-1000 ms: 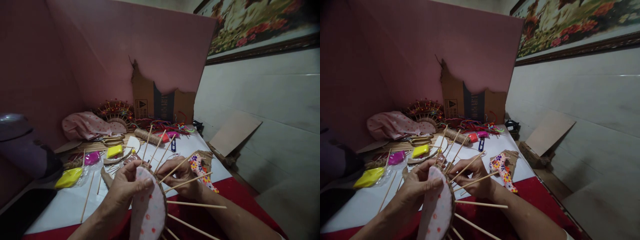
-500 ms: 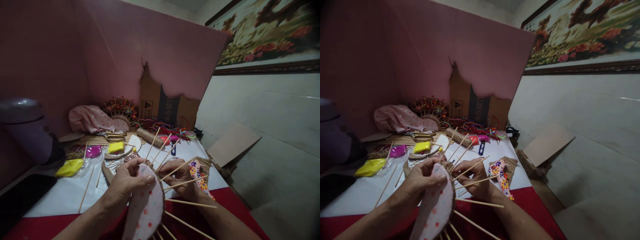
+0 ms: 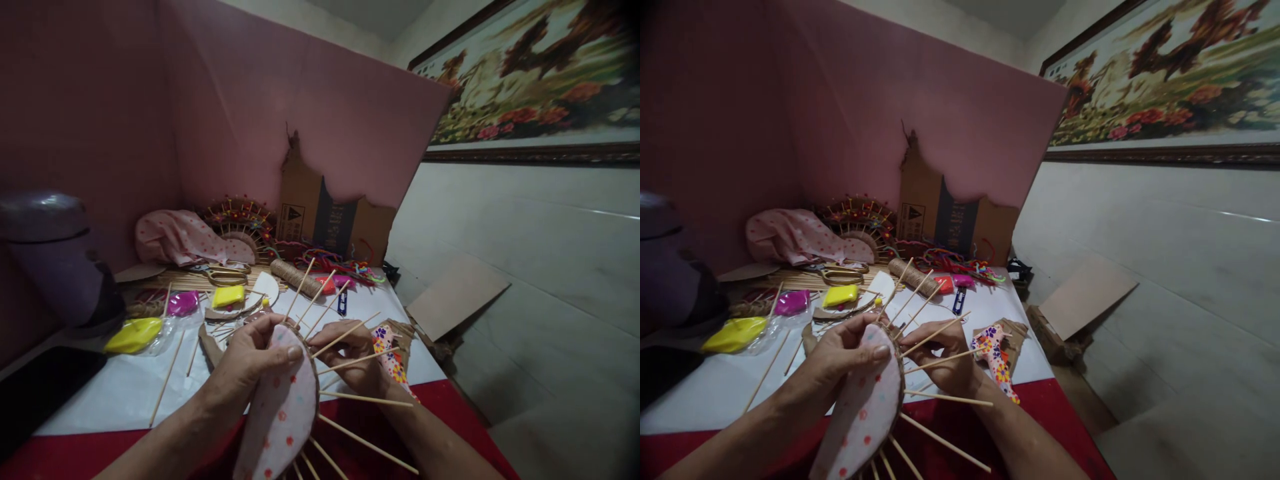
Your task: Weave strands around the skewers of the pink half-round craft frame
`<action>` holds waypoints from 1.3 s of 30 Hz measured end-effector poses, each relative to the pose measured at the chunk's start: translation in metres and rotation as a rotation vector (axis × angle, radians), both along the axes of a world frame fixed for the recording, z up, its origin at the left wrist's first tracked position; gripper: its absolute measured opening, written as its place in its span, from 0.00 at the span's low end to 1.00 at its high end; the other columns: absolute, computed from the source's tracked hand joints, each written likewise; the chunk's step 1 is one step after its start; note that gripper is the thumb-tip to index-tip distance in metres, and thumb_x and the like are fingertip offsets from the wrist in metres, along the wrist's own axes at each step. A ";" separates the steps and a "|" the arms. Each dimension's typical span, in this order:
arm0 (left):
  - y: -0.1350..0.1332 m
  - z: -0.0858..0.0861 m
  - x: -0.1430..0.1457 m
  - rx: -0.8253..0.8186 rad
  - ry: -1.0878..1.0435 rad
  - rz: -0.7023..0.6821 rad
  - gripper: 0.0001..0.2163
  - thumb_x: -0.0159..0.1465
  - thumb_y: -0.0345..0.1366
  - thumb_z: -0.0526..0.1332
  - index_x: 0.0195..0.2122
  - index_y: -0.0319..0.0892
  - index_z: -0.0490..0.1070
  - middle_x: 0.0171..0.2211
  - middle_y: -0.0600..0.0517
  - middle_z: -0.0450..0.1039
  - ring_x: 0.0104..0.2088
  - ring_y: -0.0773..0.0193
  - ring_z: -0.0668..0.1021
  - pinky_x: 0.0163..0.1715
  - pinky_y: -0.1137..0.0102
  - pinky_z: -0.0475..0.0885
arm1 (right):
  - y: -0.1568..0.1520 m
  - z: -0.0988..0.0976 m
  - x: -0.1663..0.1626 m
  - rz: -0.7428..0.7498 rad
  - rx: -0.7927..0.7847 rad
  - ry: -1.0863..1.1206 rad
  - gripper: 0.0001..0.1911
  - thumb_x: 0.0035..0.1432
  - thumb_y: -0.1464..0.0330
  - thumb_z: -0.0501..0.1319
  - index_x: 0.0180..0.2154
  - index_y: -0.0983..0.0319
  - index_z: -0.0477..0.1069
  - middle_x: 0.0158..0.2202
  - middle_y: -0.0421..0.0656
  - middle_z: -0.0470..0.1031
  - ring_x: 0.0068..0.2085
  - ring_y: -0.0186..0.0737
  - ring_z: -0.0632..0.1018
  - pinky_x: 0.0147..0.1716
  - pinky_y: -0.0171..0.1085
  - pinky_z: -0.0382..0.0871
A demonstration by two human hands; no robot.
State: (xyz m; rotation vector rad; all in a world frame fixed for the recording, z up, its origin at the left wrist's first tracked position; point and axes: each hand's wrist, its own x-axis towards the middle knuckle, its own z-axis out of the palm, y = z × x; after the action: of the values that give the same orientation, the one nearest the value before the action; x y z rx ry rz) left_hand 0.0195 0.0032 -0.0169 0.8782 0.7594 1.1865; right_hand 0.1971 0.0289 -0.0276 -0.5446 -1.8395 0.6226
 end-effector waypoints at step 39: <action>0.008 0.004 -0.011 -0.086 0.134 0.001 0.19 0.44 0.30 0.70 0.37 0.42 0.68 0.26 0.53 0.74 0.21 0.67 0.74 0.21 0.73 0.68 | 0.028 0.031 0.048 -0.011 -0.190 0.281 0.08 0.50 0.66 0.64 0.24 0.62 0.69 0.21 0.37 0.63 0.23 0.29 0.62 0.20 0.31 0.56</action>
State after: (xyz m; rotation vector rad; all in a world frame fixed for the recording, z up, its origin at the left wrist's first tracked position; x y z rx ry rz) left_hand 0.0089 0.0116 -0.0130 0.8915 0.9130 1.0959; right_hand 0.2453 0.0567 0.0037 -0.5613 -1.5222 0.8287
